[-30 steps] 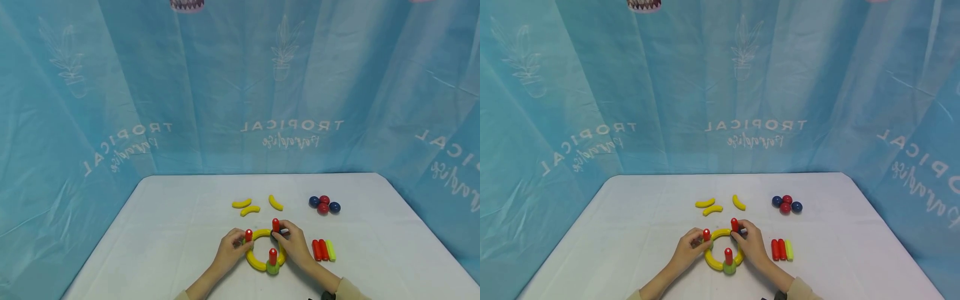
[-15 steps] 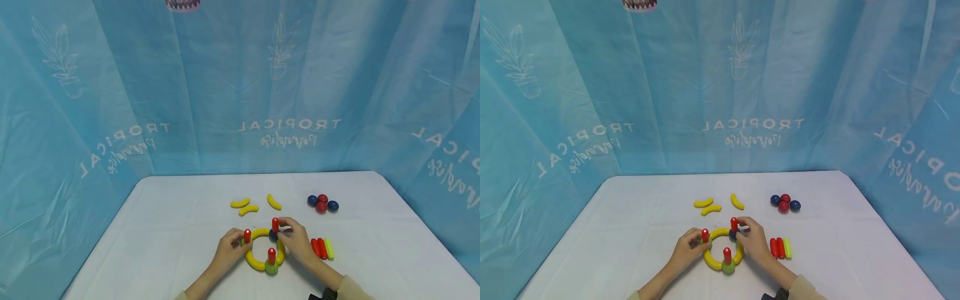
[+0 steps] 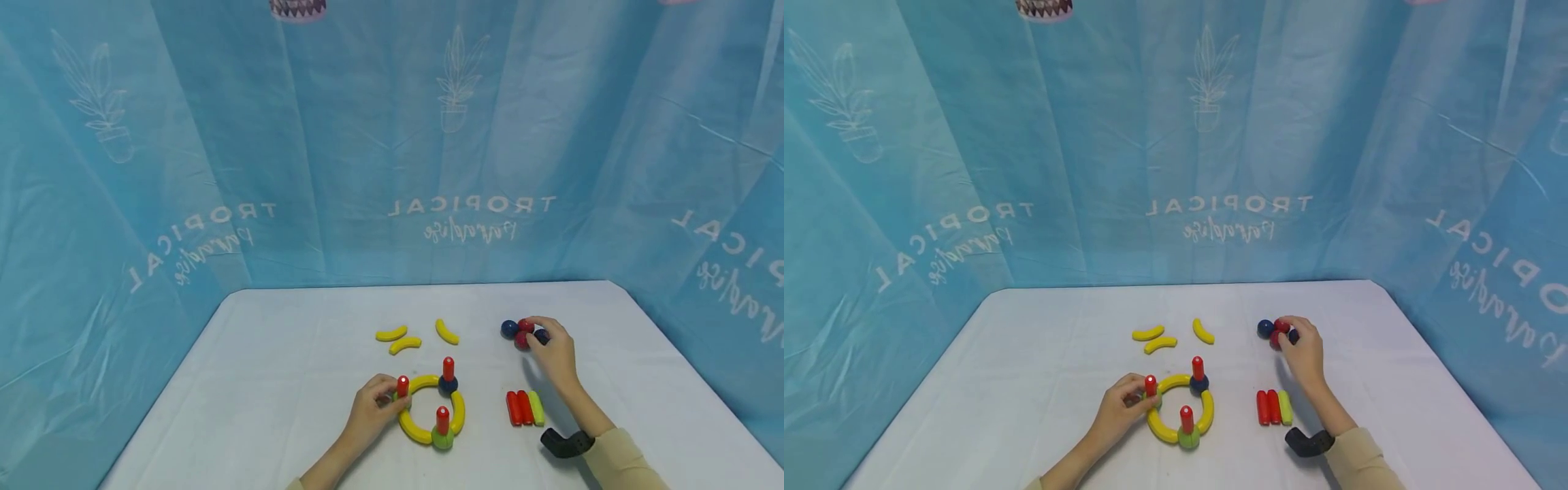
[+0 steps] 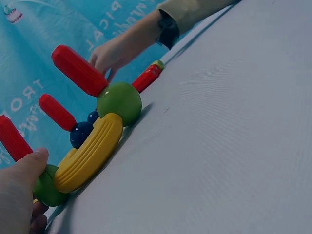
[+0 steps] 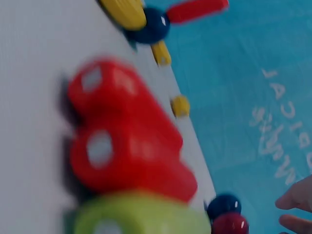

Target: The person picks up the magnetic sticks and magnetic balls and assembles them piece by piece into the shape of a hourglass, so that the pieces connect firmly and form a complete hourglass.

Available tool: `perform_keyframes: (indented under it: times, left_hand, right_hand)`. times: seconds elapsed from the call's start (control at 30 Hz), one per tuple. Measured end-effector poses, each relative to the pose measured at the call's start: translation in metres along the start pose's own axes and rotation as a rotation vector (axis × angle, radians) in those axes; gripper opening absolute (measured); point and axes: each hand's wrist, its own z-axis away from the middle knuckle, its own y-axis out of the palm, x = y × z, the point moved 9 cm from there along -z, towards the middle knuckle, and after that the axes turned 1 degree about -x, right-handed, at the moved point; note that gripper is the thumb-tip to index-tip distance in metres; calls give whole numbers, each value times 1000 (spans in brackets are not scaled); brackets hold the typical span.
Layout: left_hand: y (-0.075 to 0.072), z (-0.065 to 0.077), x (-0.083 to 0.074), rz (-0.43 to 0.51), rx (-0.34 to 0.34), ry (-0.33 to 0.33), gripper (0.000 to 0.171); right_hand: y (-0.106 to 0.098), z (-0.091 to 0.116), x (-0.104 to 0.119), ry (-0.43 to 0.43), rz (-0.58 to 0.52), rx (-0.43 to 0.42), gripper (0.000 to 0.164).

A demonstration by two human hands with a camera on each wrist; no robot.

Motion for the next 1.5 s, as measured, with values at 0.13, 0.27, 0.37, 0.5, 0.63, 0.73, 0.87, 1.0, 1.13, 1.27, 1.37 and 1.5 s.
perform_keyframes:
  times: [0.13,0.27,0.37,0.5,0.63,0.73,0.87,1.0,1.13,1.27,1.37,1.5]
  left_hand:
    - [0,0,3,6,7,11,16]
    - [-1,0,2,-9,4,21,17]
    - [-1,-1,3,-22,5,13,16]
    - [0,-3,4,-27,8,1,15]
    - [0,-3,4,-25,8,-2,15]
    - [0,-2,3,-24,10,-8,16]
    - [-1,-2,1,-33,-3,-24,16]
    - [-3,1,-6,-26,-21,-30,18]
    - [-5,5,-24,14,-10,-6,18]
    - [-7,7,-34,52,24,-12,20]
    - [-7,8,-34,75,47,-26,22]
    - [-5,7,-32,98,72,-39,26]
  right_hand:
    - [-1,-7,-22,48,53,60,36]
    - [5,-8,-38,99,89,125,38]
    - [8,-7,-44,120,92,127,36]
    - [5,-8,-47,116,83,72,34]
    - [-2,-8,-40,120,54,8,35]
    - [-4,-4,-25,128,-8,-10,37]
    - [-1,10,6,96,-106,8,38]
    - [8,30,38,42,-180,64,38]
    - [21,51,67,-15,-290,154,37]
    - [35,69,92,-10,-396,269,37]
    - [47,82,105,37,-444,362,40]
    - [62,99,116,58,-488,472,42]
